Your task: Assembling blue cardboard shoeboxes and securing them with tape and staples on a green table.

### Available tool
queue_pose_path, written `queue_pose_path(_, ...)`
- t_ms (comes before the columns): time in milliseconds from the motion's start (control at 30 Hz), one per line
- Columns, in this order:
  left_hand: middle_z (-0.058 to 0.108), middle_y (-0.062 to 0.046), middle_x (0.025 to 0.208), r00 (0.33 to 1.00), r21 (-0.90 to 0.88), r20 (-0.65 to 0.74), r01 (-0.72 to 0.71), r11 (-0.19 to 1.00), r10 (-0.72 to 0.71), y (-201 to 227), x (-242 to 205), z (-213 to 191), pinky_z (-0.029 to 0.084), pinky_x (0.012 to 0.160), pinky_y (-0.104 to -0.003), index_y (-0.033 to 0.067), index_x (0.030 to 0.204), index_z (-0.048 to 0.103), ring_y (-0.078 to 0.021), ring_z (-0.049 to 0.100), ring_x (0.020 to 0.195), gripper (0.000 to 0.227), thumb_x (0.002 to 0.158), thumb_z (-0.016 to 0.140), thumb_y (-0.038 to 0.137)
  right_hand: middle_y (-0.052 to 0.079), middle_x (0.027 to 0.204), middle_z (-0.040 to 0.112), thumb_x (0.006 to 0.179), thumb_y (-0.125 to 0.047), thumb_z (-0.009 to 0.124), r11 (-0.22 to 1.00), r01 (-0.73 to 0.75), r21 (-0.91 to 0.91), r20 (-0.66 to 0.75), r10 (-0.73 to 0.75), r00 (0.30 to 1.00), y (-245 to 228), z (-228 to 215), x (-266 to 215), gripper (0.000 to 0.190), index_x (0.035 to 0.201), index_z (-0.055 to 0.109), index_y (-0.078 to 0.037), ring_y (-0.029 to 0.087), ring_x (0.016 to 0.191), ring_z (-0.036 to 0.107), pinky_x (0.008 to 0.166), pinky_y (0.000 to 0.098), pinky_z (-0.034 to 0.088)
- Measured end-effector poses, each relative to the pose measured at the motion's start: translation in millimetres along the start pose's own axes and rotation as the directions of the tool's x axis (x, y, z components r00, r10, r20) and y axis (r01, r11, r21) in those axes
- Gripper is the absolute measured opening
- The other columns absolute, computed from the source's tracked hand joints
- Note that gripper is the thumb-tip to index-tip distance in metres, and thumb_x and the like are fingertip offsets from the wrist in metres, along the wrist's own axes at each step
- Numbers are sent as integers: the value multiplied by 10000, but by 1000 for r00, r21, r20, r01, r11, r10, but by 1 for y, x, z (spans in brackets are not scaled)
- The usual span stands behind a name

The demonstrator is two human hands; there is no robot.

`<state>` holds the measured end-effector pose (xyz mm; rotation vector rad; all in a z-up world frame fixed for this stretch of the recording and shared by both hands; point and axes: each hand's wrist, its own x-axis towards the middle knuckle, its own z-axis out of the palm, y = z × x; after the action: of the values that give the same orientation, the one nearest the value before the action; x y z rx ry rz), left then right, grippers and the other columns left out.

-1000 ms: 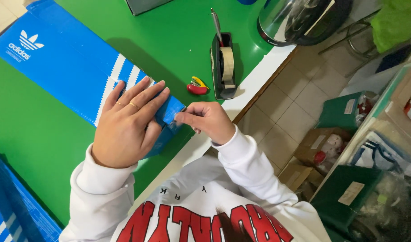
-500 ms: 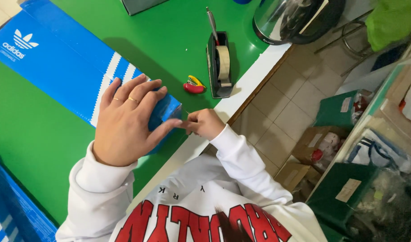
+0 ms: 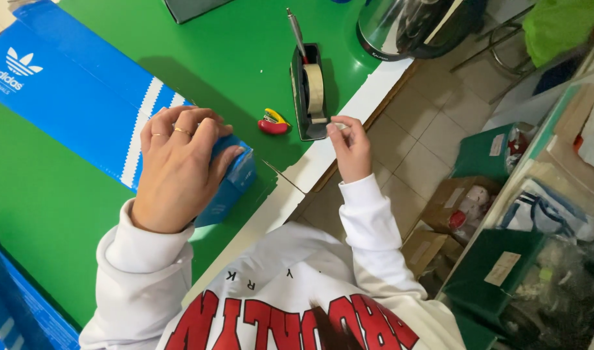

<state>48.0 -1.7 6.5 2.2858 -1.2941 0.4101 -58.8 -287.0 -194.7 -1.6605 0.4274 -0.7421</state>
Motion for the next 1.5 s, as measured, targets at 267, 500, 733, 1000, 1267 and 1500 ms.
queue_pose_path(267,655,-69,1248,999,56,-31,-11,998,13,2,-2,5,413,1101,-500,72,1127,696,-329,550,1266,190,955,751,133,-17,801,578,1045,-279,679,984,-175,14,-1,175,985,53,3,20,280,1195,671,-42,54,665,458,580,226,369)
queue_pose_path(500,655,-68,1246,999,38,-38,-1,999,2,4,-2,3,404,1159,-517,74,1130,692,-322,557,1272,132,998,690,74,-3,898,775,958,-252,759,985,-164,-49,93,168,981,32,14,47,247,1020,775,-14,38,783,667,732,202,533)
queue_pose_path(733,654,-79,1239,999,12,-44,1,1000,0,3,-1,3,406,1154,-525,71,1129,694,-325,556,1261,145,984,689,71,18,925,731,979,-200,732,978,-189,85,-46,193,980,21,29,29,230,1083,770,3,74,704,537,637,223,447)
queue_pose_path(1000,656,-76,1263,999,14,-37,5,1000,-5,4,-1,2,413,1165,-532,65,1128,695,-328,556,1280,137,992,692,59,32,1117,735,1045,-197,620,814,-326,481,196,262,945,36,16,-2,206,1104,706,-18,111,1058,669,979,267,535)
queue_pose_path(1267,651,-89,1271,999,5,-27,17,1000,-17,4,-2,2,413,1170,-536,63,1140,694,-334,557,1278,150,991,688,54,161,1210,603,964,-164,737,959,62,-277,-10,-67,998,50,11,-10,163,1025,800,-27,239,1096,614,883,319,546)
queue_pose_path(1500,654,-91,1263,998,-12,-55,17,1000,-17,3,-2,2,416,1170,-528,60,1150,690,-336,560,1284,157,994,685,41,13,1116,691,933,-171,689,950,-296,-103,86,305,948,46,-12,4,138,996,759,-71,188,941,692,796,321,596)
